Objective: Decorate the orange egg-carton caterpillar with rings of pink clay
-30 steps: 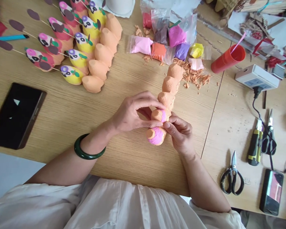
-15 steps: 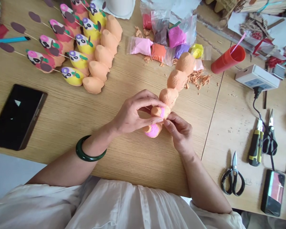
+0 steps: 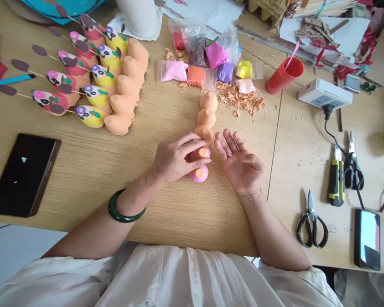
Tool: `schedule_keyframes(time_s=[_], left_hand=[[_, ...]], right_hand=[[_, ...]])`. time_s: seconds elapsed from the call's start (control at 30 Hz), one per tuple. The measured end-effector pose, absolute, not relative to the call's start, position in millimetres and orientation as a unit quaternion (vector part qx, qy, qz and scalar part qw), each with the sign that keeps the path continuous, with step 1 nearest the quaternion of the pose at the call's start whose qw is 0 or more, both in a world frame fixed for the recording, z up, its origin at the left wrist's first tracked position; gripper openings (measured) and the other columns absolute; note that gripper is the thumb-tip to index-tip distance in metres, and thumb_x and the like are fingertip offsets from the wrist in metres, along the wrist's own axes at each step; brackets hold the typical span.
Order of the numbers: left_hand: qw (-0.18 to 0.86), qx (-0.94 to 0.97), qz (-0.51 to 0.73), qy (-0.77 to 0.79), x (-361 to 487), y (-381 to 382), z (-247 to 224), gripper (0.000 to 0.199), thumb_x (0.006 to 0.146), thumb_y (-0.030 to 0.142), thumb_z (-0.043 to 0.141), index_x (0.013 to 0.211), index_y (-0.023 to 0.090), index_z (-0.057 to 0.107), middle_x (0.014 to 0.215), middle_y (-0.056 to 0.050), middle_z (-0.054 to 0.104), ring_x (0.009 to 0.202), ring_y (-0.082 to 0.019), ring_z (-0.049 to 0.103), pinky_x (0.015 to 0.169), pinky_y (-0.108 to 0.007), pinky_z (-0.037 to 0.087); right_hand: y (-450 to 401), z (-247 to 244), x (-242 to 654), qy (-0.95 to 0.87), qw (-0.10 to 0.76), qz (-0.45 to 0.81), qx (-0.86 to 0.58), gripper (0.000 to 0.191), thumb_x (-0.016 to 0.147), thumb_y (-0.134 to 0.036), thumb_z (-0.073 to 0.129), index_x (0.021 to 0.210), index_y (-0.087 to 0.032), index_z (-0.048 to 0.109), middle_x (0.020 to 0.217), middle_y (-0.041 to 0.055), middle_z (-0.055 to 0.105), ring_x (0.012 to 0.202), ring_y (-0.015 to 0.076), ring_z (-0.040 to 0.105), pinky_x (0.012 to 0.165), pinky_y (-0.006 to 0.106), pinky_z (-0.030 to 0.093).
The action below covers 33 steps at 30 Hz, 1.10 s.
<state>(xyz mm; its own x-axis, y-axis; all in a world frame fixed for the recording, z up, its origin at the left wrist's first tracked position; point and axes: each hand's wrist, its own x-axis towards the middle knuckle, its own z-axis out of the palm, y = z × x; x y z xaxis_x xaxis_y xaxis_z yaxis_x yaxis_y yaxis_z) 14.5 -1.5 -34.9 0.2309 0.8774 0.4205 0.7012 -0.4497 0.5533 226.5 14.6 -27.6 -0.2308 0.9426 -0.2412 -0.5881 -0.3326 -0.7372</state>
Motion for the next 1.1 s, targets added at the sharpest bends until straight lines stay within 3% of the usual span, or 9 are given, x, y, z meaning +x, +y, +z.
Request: schedule_keyframes(time_s=[0.1, 0.2, 0.33, 0.77, 0.93, 1.1], left_hand=[[0.096, 0.774, 0.356, 0.514, 15.6, -1.6, -35.3, 0.042, 0.100, 0.060, 0.076, 0.118, 0.023, 0.084, 0.111, -0.004, 0.086, 0.091, -0.019, 0.082, 0.072, -0.027, 0.056], [0.060, 0.773, 0.361, 0.518, 15.5, -0.9, -35.7, 0.054, 0.100, 0.070, 0.069, 0.120, 0.022, 0.085, 0.111, -0.006, 0.087, 0.089, -0.020, 0.083, 0.067, -0.028, 0.053], [0.054, 0.773, 0.363, 0.517, 15.3, 0.5, -37.5, 0.048, 0.107, 0.061, 0.064, 0.126, 0.022, 0.084, 0.111, -0.006, 0.087, 0.089, -0.018, 0.082, 0.067, -0.027, 0.053], [0.001, 0.798, 0.355, 0.486, 12.0, 2.5, -39.1, 0.038, 0.113, 0.045, 0.058, 0.130, 0.024, 0.084, 0.115, -0.005, 0.089, 0.088, -0.018, 0.083, 0.065, -0.029, 0.050], [0.009, 0.784, 0.381, 0.490, 16.5, 1.8, -33.2, 0.034, 0.111, 0.044, 0.061, 0.129, 0.026, 0.083, 0.124, -0.006, 0.087, 0.097, -0.019, 0.083, 0.080, -0.030, 0.061], [-0.006, 0.780, 0.434, 0.451, 24.9, -6.1, -25.3, 0.019, 0.106, 0.037, 0.071, 0.117, 0.030, 0.084, 0.111, -0.004, 0.088, 0.104, -0.024, 0.077, 0.097, -0.042, 0.064]], right_hand=[[13.6, -26.7, 225.9, -0.263, 0.512, 0.751, -0.323, 0.027, 0.085, -0.041, 0.074, 0.110, -0.035, 0.082, 0.134, 0.0011, 0.082, 0.151, 0.0311, 0.063, 0.136, 0.060, 0.040], [13.7, -25.7, 224.7, -0.269, 0.513, 0.758, -0.301, 0.036, 0.090, -0.059, 0.073, 0.114, -0.034, 0.083, 0.138, 0.0020, 0.082, 0.150, 0.0305, 0.065, 0.135, 0.058, 0.042], [15.4, -26.8, 223.7, -0.279, 0.512, 0.754, -0.303, 0.047, 0.092, -0.073, 0.071, 0.115, -0.034, 0.082, 0.140, 0.0023, 0.081, 0.150, 0.0305, 0.065, 0.133, 0.060, 0.044], [18.9, -29.9, 221.2, -0.310, 0.525, 0.738, -0.290, 0.061, 0.090, -0.084, 0.067, 0.114, -0.031, 0.082, 0.138, 0.0047, 0.083, 0.147, 0.0312, 0.068, 0.131, 0.059, 0.048], [18.6, -27.0, 220.8, -0.314, 0.537, 0.726, -0.294, 0.063, 0.088, -0.087, 0.067, 0.113, -0.031, 0.083, 0.136, 0.0045, 0.084, 0.146, 0.0311, 0.068, 0.130, 0.058, 0.049], [11.9, -21.9, 216.4, -0.326, 0.541, 0.718, -0.291, 0.064, 0.090, -0.089, 0.062, 0.113, -0.032, 0.083, 0.139, 0.0040, 0.082, 0.149, 0.0303, 0.066, 0.131, 0.056, 0.048]])
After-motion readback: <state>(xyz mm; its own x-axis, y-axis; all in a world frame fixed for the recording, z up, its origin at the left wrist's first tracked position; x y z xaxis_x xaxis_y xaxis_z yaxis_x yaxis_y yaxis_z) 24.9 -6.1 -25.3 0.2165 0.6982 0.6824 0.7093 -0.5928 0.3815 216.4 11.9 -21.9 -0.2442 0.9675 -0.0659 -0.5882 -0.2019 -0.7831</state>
